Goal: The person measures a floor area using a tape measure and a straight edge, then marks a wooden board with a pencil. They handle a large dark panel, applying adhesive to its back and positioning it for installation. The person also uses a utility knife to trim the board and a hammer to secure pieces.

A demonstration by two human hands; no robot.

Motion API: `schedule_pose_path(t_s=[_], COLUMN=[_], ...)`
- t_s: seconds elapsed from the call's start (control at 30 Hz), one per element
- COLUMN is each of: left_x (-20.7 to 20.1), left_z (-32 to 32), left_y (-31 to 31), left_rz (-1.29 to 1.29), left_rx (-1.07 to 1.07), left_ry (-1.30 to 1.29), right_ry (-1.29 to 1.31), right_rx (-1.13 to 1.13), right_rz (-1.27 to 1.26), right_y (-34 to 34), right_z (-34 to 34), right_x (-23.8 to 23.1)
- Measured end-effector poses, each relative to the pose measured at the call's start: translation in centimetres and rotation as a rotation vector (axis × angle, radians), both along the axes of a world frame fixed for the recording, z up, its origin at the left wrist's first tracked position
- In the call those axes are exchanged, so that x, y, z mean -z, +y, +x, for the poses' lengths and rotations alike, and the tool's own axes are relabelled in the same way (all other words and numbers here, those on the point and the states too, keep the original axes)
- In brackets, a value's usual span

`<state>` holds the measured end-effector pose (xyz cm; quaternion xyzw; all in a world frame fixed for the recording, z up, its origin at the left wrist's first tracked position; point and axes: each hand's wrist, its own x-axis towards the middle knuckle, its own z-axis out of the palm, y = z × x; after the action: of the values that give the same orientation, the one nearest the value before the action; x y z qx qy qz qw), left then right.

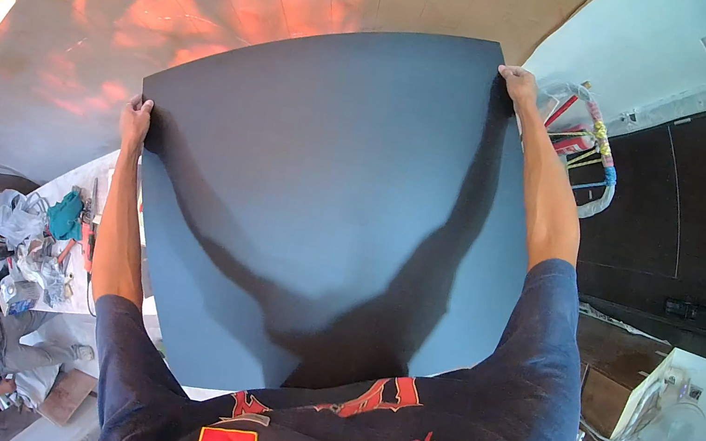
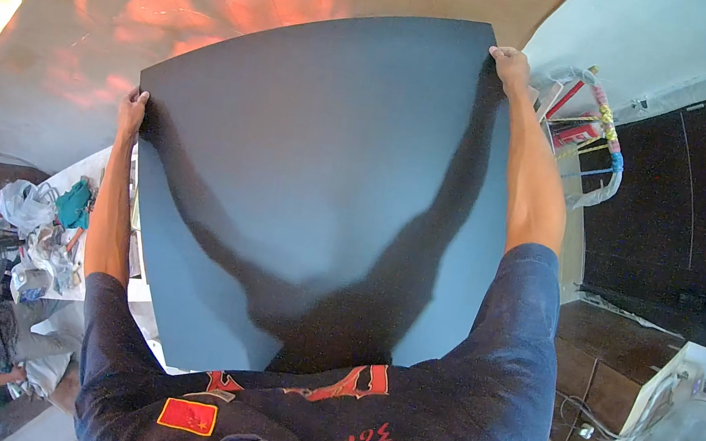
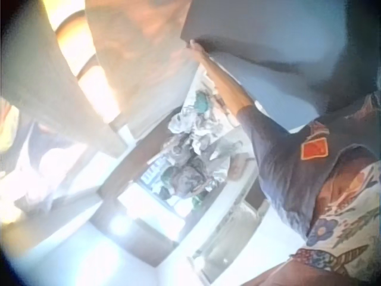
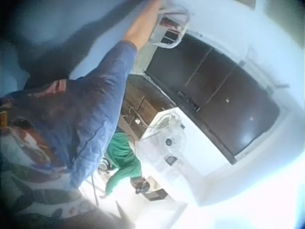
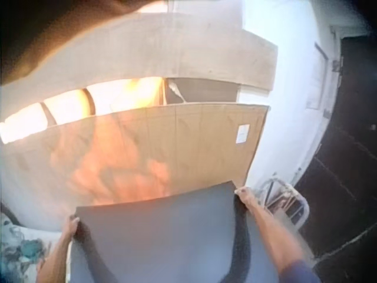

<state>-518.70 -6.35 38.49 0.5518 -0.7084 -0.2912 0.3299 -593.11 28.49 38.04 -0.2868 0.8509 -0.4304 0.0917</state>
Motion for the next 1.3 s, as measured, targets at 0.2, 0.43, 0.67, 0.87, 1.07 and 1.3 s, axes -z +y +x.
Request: schedule_pose_path(t_s=[0.2, 0.43, 0.67, 0.87, 1.07, 1.3], left_x=[0.7, 0.8, 2.2, 0.7, 0.8, 2.2], left_z=[0.0, 0.3, 1.0, 3.2, -7.9, -4.7], left_y=[-0.2, -0.4, -2.2, -1.4, -2.0, -3.3], left_rz=[0.144, 0.249, 0.298, 0.208, 0.166, 0.268], left_rx=[-0.083, -0.066, -0.049, 0.043, -0.01, 0.043], left_ry=[0.264, 0.317, 0.295, 0.031, -0.112, 0.052], right_ry=[0.053, 0.201, 0.06, -0.019, -0.252, -0.118], right_rx=[-0.051, -0.128, -0.13, -0.301, -0.215, -0.235], right_rz=[0.126, 0.277, 0.259, 0.138, -0.036, 0.172], right_y=[-0.6, 0.3, 1.1, -1.7, 5.3, 2.4], right_z=[-1.1, 0.0, -1.1, -1.1, -9.9, -3.7], right_x=[-0.1, -2.1, -2.3, -0.5, 1.9, 0.2])
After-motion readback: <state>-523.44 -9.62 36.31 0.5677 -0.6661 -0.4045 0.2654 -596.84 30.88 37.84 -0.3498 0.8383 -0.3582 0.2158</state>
